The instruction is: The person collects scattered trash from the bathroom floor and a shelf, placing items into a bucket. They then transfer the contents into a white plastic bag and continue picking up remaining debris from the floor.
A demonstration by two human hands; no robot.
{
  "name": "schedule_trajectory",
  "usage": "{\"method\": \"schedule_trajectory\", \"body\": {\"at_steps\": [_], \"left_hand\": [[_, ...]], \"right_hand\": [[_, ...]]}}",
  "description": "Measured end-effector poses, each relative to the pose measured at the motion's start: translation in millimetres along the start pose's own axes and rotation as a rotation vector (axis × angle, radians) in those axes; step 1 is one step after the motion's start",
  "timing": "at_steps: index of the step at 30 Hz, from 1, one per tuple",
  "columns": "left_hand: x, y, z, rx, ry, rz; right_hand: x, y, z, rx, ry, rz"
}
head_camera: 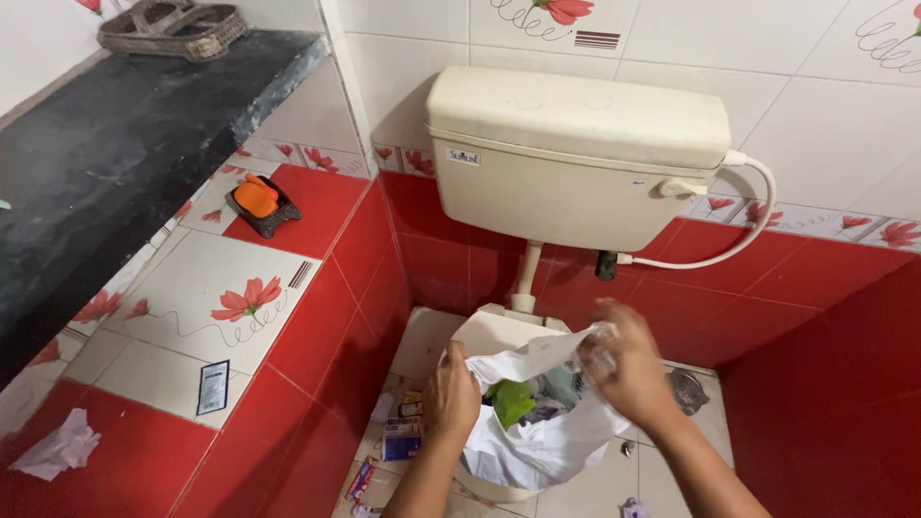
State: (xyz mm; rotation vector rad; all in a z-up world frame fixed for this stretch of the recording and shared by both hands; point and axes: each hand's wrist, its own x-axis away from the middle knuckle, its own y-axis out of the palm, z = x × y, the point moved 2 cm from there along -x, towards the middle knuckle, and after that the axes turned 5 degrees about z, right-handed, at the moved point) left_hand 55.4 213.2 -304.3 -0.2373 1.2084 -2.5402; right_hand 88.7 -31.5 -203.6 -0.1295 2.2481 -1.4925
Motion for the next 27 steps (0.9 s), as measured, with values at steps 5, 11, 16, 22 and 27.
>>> {"method": "schedule_trajectory", "body": {"at_steps": [5, 11, 16, 22, 27], "left_hand": [[-1, -1, 8, -0.214, 0.219, -0.118], [-9, 10, 7, -0.144, 0.174, 0.083], [12, -23, 28, -0.172, -0.108, -0.398], [25, -35, 30, -0.116, -0.140, -0.487], [40, -38, 24, -0.025, -0.036, -0.353]], "right_hand": [[-16, 49, -2, 0.680, -0.132, -0.671], [-16, 67, 60, 0.745, 0.070, -0.410], [1, 41, 29, 0.614, 0.170, -0.563], [17, 22, 12, 0.525, 0.223, -0.427], [60, 31, 14, 0.295, 0.031, 0.018]]}}
